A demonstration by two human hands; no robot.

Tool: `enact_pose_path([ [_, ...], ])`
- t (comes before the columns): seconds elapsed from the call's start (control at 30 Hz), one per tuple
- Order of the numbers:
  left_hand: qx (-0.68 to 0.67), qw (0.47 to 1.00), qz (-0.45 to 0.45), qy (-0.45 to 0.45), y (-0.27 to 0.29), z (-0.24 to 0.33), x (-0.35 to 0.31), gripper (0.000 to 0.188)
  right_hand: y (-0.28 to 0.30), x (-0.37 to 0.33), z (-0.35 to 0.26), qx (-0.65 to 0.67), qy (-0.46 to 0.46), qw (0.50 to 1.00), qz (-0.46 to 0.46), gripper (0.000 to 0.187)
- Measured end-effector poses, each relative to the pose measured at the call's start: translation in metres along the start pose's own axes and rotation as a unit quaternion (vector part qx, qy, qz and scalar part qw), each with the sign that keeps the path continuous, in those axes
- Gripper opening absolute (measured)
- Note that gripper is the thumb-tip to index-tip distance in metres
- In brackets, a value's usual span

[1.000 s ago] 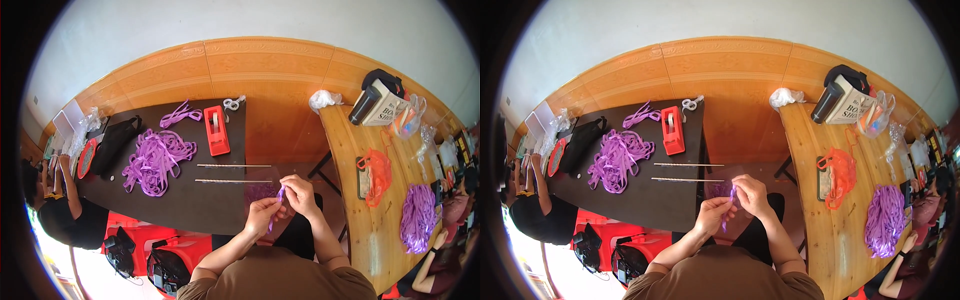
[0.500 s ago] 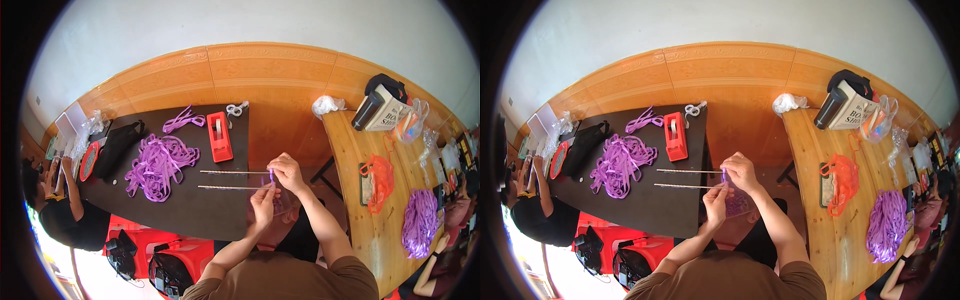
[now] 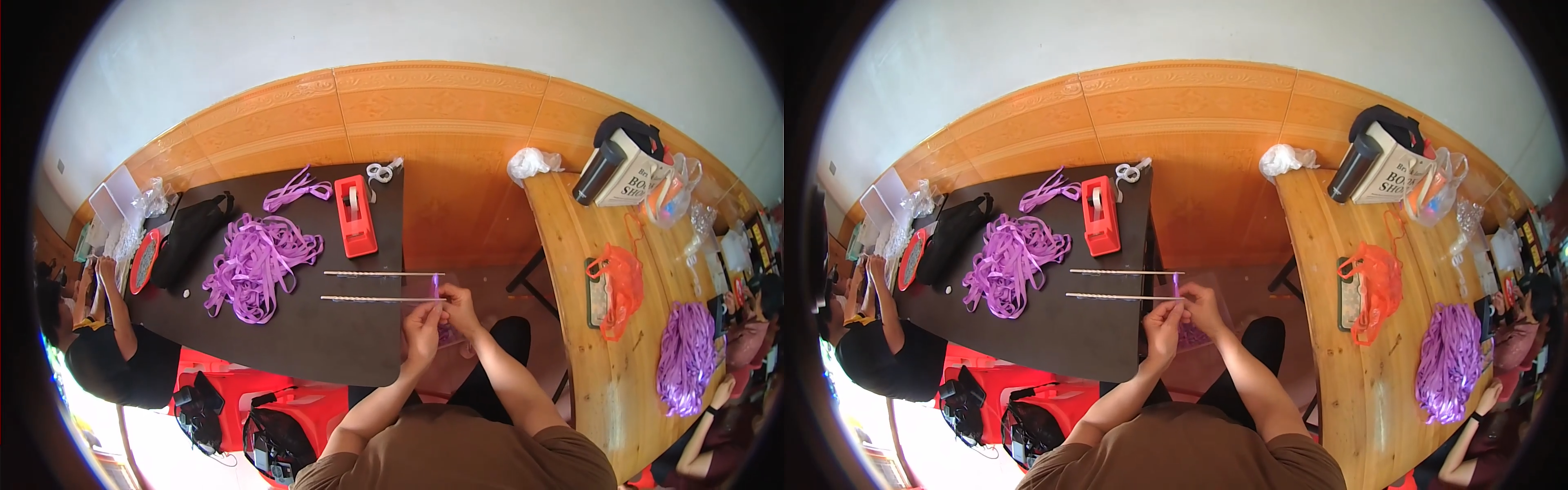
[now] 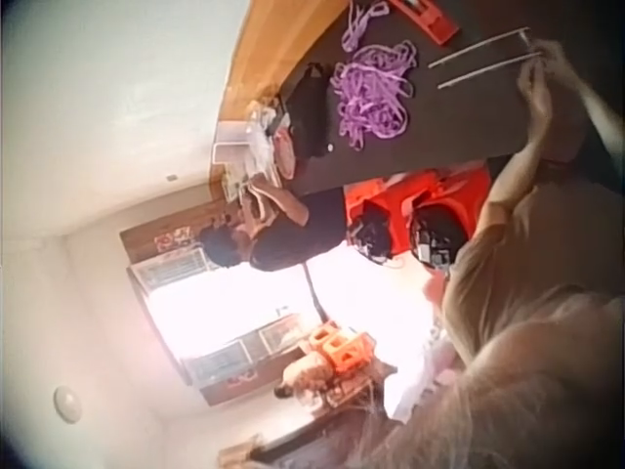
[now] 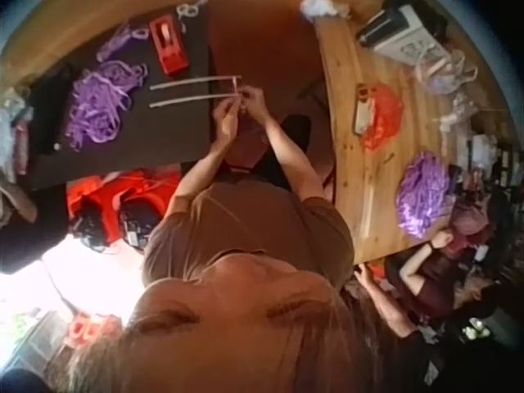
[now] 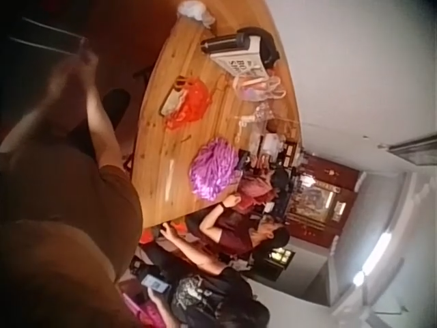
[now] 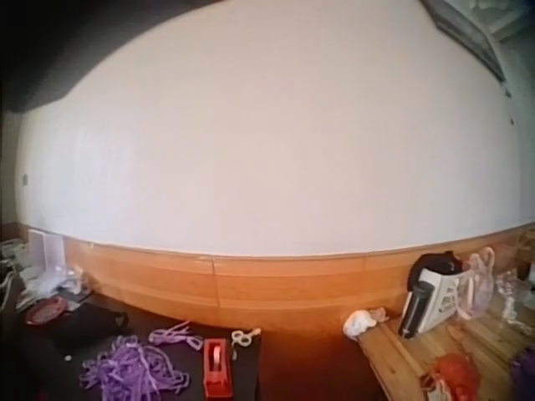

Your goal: Winding purple ribbons around a metal frame jig to create uniform loops for decoration assembly.

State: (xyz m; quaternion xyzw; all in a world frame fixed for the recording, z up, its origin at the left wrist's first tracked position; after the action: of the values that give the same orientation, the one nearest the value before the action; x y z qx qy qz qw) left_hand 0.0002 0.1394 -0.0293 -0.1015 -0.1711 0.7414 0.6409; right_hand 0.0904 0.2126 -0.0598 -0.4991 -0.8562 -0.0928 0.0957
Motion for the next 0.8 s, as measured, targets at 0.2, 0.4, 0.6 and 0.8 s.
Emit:
enact_pose_path([
  [0.2, -0.021, 0.999, -0.028, 0.036, 0.015, -0.016, -0.017, 0.013, -0.024, -0.041, 0.035, 0.217, -0.113, 0.969, -0.011, 0.006],
  [0.4, -0.009, 0.987, -0.024, 0.156, 0.019, -0.026, -0.033, 0.015, -0.033, -0.068, 0.053, 0.24, -0.147, 0.959, 0.011, 0.012],
  [0.6, -0.02, 0.984, -0.054, 0.171, 0.027, -0.036, -0.061, 0.015, -0.048, -0.107, 0.076, 0.155, -0.146, 0.977, -0.025, 0.006],
  [0.8, 0.025, 0.988, -0.077, 0.135, 0.039, -0.049, -0.077, 0.016, -0.06, -0.138, 0.099, 0.199, -0.22, 0.955, -0.015, 0.006],
])
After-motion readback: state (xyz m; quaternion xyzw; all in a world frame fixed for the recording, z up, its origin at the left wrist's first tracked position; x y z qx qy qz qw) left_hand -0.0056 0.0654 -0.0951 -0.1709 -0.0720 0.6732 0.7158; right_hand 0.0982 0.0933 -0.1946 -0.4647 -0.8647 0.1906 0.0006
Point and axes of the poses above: each hand's wrist, its own x-axis towards the middle knuckle, its own y-axis out of the back of the hand, z = x × y, the point moved 4 cm from there along x, towards the middle knuckle, and after that the axes turned 13 degrees about -z, right-handed, at the moved point
